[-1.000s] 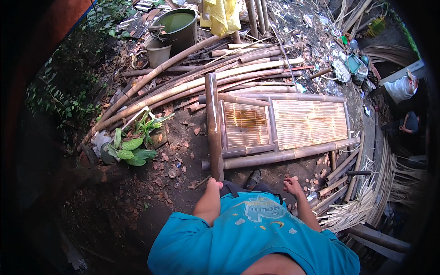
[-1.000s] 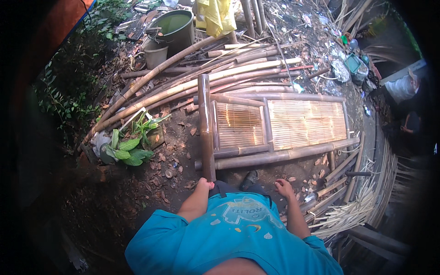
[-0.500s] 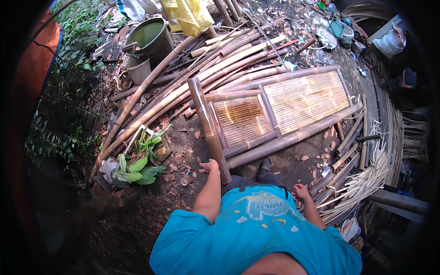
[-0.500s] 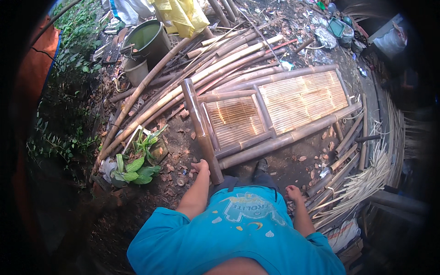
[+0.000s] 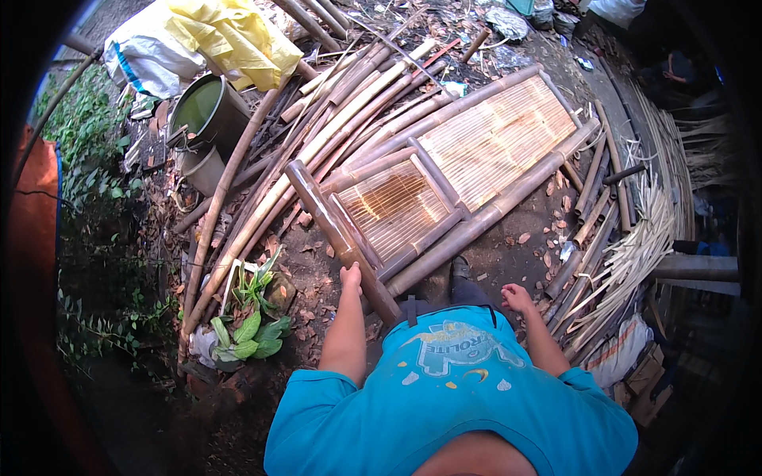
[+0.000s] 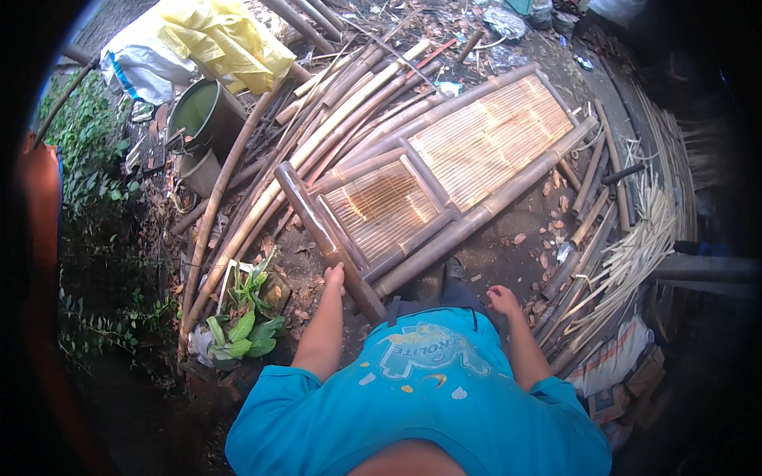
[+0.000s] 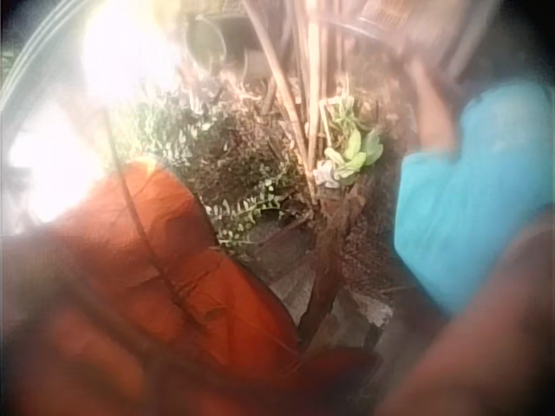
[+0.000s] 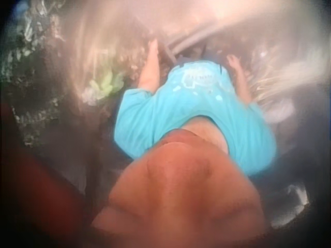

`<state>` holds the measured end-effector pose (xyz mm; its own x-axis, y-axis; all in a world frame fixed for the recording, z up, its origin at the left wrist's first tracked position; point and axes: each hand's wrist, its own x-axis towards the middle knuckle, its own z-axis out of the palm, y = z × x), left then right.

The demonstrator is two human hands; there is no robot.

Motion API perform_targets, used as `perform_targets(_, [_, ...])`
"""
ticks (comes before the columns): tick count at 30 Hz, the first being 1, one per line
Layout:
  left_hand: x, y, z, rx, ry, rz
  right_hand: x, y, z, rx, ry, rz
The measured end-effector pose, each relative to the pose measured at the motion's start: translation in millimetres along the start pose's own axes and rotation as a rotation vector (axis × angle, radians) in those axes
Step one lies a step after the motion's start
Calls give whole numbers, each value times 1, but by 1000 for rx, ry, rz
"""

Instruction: The person walks through a cluttered workshop and outdoor area, picks up a bamboo chair, and wipes it with a cloth. They move the chair to a different spot and continue wiping it.

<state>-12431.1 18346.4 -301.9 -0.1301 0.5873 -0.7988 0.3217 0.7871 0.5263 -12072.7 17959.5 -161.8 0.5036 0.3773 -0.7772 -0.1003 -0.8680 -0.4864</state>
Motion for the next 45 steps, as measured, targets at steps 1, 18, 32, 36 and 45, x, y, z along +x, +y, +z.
perform_targets(1, [4,9,8,21,3,1,-3,7,0,-16,37,30])
perform_targets(18, [52,87,49,-589,152,-179,122,-166,44,-531,-99,-323])
perform_targets(32, [46,88,43,-271,296,-259,271,-596,380,-530,-227,-994])
perform_targets(36, [25,117,37,-159,298,-310,264,-612,433,-670,-184,-1035])
perform_targets(45, [31,110,43,-257,264,-175,295,-627,439,-67,-179,-860])
